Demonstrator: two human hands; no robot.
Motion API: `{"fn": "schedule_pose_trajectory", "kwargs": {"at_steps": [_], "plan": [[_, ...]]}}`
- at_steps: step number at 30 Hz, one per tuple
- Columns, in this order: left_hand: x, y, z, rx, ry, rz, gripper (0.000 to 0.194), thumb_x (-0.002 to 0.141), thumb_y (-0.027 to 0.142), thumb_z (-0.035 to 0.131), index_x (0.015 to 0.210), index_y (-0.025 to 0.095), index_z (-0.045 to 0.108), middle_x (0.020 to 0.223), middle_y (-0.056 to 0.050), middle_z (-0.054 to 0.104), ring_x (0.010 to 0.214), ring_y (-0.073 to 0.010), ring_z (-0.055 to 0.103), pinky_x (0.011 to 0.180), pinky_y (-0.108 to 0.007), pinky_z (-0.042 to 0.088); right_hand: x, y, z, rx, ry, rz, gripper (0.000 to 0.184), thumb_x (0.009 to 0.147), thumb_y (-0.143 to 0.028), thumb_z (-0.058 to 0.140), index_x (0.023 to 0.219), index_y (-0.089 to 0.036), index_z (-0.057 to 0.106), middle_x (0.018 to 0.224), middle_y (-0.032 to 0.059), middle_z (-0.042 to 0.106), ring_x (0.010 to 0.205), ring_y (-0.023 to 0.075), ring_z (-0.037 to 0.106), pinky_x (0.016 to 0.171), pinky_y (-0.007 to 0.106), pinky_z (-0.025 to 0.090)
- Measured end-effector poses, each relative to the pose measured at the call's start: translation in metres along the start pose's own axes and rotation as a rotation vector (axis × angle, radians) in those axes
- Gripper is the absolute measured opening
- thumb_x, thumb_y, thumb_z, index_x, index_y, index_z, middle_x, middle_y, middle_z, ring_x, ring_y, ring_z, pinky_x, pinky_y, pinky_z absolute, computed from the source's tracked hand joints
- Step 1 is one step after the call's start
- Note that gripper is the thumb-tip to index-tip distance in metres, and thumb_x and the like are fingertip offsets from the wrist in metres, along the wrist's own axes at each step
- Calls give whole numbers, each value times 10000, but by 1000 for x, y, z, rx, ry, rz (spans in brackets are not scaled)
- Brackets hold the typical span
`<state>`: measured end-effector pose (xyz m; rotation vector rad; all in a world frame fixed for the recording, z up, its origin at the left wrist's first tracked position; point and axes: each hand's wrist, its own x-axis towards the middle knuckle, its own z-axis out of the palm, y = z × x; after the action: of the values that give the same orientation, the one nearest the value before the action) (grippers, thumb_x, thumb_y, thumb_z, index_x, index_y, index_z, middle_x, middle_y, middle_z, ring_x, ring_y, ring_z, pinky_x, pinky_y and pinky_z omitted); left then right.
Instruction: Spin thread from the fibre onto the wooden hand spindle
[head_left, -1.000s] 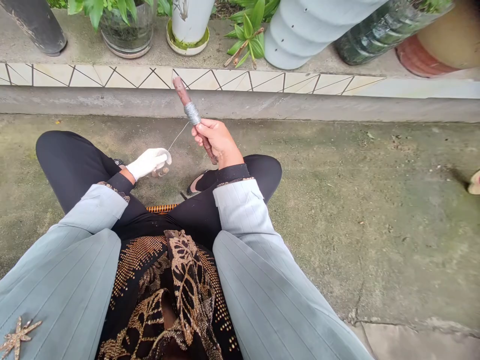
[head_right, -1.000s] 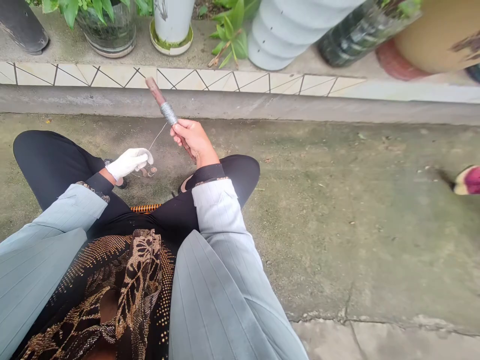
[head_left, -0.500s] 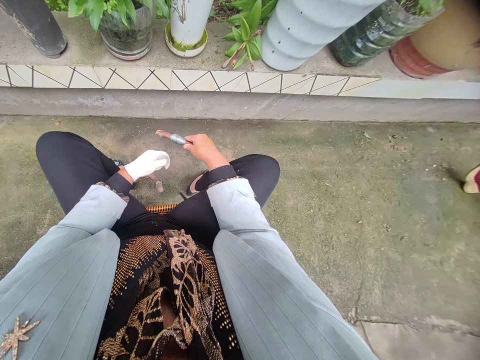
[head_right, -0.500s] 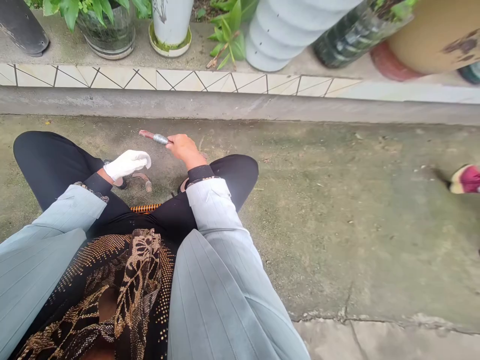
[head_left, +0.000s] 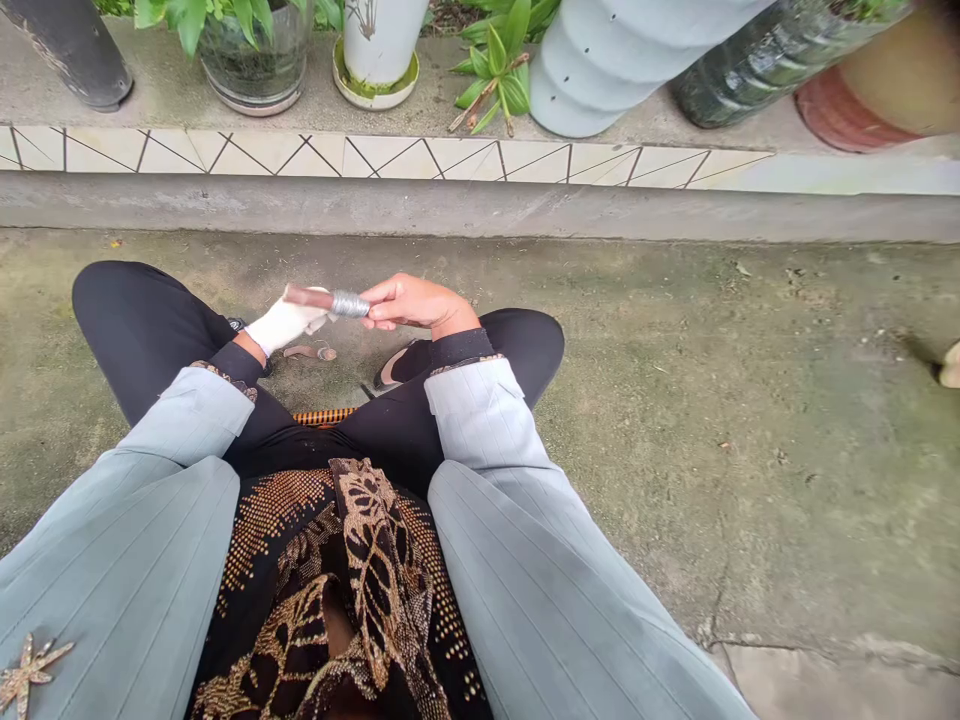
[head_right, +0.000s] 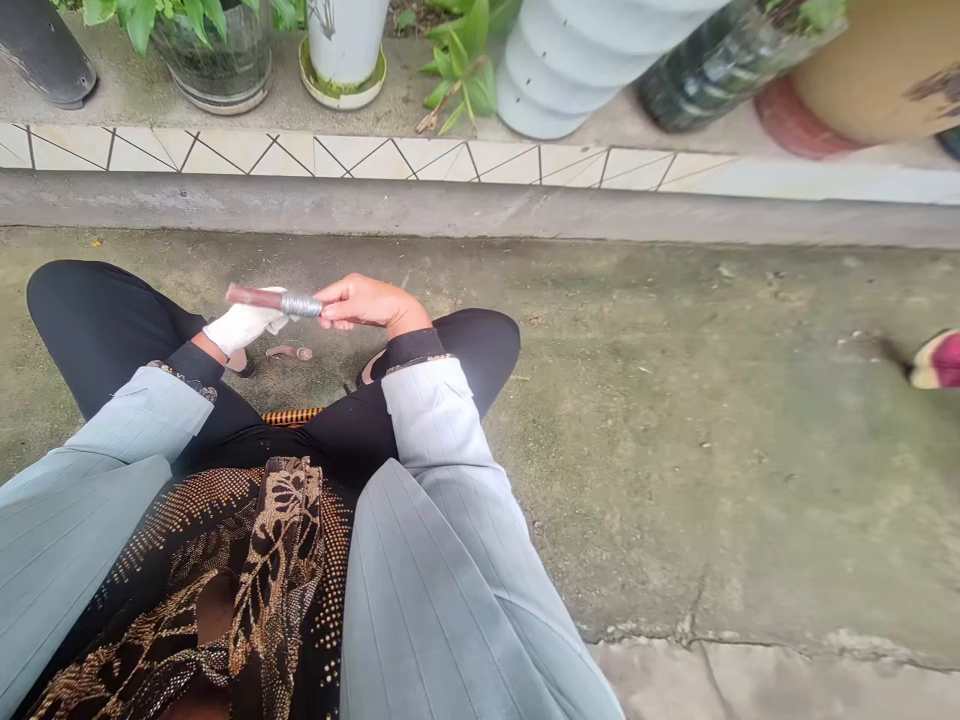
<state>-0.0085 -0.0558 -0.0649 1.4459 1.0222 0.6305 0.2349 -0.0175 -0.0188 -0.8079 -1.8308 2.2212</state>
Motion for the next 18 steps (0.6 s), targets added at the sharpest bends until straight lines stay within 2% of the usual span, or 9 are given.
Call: {"fn": "schedule_pose_trajectory", "kwargs": {"at_steps": [2, 4, 6, 8, 11, 14, 18], "plan": [[0, -3, 2, -51, -26, 6, 388, 851, 519, 558, 836, 137, 623, 553, 28, 457, 485, -78, 392, 491, -205, 347, -2, -2, -4, 60, 284, -96, 394, 743, -489, 764, 804, -126, 621, 665, -3, 601, 521, 53, 442, 475, 185, 357], [-1, -4, 4, -69, -47, 7, 403, 856, 539, 554, 845, 144, 630, 553, 29, 451, 480, -78, 387, 485, -200, 349, 1, 1, -9, 86, 523, -111, 392, 773, -509, 734, 776, -151, 574, 616, -15, 557, 507, 60, 442, 454, 178, 355], [-2, -2, 5, -63, -66, -6, 398, 853, 536, 563, 822, 144, 626, 538, 30, 446, 459, -75, 365, 464, -201, 328, 7, 7, -14, 85, 700, -82, 361, 810, -492, 702, 784, -167, 545, 604, -23, 533, 488, 60, 429, 440, 174, 345], [-3, 1, 7, -54, -113, -18, 383, 844, 516, 581, 799, 138, 619, 538, 20, 473, 446, -70, 351, 449, -206, 301, 15, 15, -18, 51, 816, -24, 285, 848, -425, 666, 812, -168, 546, 631, -21, 541, 475, 56, 410, 431, 176, 326], [-5, 7, 9, -25, -164, -24, 357, 843, 481, 581, 792, 130, 614, 600, -21, 567, 454, -73, 384, 447, -210, 290, 25, 25, -21, -121, 875, 127, 138, 873, -288, 605, 837, -156, 581, 667, -6, 561, 485, 67, 415, 453, 196, 325], [-7, 11, 9, 100, -143, 3, 337, 881, 443, 503, 818, 135, 623, 617, -32, 593, 467, -95, 426, 471, -221, 317, 29, 29, -20, -447, 817, 308, 110, 864, -238, 580, 813, -150, 623, 653, 17, 568, 559, 106, 471, 532, 228, 365], [-7, 15, 7, 583, -96, 47, 288, 897, 333, 434, 812, 156, 644, 643, -35, 612, 556, -141, 518, 577, -248, 376, 29, 28, -17, -796, 708, 463, 158, 861, -276, 585, 883, -160, 689, 778, 77, 650, 734, 177, 561, 649, 274, 399]]}}
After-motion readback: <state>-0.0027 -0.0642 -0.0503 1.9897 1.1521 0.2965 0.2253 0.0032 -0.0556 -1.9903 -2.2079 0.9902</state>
